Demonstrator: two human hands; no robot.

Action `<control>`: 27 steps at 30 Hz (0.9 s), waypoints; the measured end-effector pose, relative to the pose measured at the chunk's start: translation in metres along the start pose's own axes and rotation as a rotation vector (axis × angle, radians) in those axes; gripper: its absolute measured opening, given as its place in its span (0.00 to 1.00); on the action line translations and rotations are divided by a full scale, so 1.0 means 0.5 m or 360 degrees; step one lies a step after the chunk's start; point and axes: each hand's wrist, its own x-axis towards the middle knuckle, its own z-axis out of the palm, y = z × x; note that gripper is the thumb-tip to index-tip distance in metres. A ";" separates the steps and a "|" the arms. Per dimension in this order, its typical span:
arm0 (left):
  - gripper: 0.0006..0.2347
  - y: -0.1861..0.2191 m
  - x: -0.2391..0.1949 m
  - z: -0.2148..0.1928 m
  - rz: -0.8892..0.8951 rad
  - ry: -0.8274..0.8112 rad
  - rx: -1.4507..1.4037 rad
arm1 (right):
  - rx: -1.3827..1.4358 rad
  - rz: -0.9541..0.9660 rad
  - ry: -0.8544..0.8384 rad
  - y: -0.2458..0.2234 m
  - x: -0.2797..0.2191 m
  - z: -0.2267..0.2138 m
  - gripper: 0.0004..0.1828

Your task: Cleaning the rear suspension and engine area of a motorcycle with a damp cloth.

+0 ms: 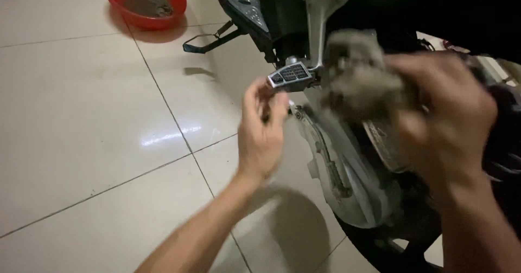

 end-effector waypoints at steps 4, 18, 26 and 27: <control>0.29 -0.013 -0.127 0.022 -0.0481 -0.0315 -0.0089 | 0.0298 0.0443 -0.0236 -0.082 -0.134 -0.010 0.30; 0.20 -0.046 -0.050 0.095 -0.0963 -0.0154 -0.0041 | -0.0323 0.0267 -0.0126 -0.057 -0.218 -0.117 0.34; 0.14 -0.202 0.027 0.177 0.0974 -0.0669 0.1350 | -0.0104 0.0743 0.0075 -0.014 -0.177 -0.140 0.24; 0.14 -0.208 0.045 0.179 0.0973 -0.0673 0.1349 | -0.0106 0.0747 0.0073 0.013 -0.203 -0.144 0.24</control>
